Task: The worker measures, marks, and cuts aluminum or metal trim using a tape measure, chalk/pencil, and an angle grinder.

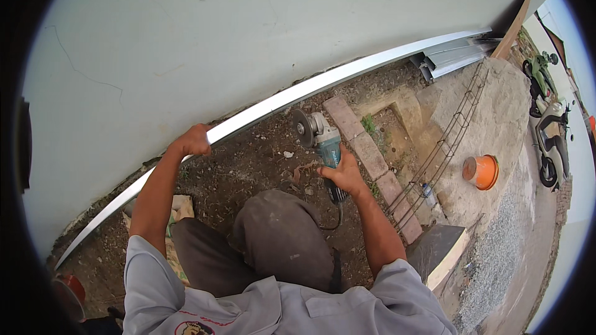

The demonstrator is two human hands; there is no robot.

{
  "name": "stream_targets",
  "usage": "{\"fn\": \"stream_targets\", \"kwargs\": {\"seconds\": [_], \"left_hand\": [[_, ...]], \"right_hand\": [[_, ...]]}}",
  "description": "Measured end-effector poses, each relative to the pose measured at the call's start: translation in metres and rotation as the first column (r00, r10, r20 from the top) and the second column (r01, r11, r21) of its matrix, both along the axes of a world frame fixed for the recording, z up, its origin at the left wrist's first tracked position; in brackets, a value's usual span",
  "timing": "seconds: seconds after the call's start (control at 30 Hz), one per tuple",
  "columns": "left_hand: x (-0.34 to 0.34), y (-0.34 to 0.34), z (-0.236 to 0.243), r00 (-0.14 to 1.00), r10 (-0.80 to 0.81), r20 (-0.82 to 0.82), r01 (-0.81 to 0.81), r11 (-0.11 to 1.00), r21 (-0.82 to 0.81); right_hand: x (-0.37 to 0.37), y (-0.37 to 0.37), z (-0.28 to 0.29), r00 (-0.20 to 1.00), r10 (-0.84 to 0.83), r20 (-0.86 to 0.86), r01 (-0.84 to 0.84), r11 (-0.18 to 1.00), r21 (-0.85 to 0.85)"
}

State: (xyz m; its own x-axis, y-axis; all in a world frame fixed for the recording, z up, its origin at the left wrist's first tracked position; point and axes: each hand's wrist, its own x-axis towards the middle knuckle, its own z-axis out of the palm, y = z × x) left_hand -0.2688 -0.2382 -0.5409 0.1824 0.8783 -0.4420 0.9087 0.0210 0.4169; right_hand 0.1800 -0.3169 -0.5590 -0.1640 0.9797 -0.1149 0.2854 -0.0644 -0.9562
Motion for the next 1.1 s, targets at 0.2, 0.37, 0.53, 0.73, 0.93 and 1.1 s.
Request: {"fn": "stream_targets", "kwargs": {"seconds": [0.2,0.37,0.53,0.73,0.93,1.1], "left_hand": [[0.005,-0.012,-0.01,0.996,-0.027,0.081,0.03,0.999,-0.038],[0.01,-0.018,-0.01,1.0,-0.015,-0.014,0.014,0.999,-0.047],[0.011,-0.02,-0.014,1.0,-0.004,0.026,0.006,0.998,-0.062],[0.014,-0.022,-0.012,1.0,-0.001,0.024,0.004,0.996,-0.094],[0.012,-0.024,-0.018,0.997,-0.024,0.071,0.03,0.996,-0.087],[0.013,-0.025,-0.029,0.998,-0.042,0.052,0.046,0.996,-0.076]], "right_hand": [[-0.005,0.004,-0.004,0.996,0.023,0.087,-0.025,0.999,0.028],[-0.014,0.006,-0.023,0.999,0.022,0.047,-0.024,0.998,0.05],[-0.02,0.005,-0.023,0.995,0.033,0.089,-0.037,0.998,0.044],[-0.026,0.005,-0.012,0.998,0.041,0.046,-0.042,0.998,0.039],[-0.028,0.007,-0.011,0.999,0.026,0.031,-0.028,0.999,0.043],[-0.028,0.011,-0.013,0.995,0.056,0.088,-0.058,0.998,0.015]]}}
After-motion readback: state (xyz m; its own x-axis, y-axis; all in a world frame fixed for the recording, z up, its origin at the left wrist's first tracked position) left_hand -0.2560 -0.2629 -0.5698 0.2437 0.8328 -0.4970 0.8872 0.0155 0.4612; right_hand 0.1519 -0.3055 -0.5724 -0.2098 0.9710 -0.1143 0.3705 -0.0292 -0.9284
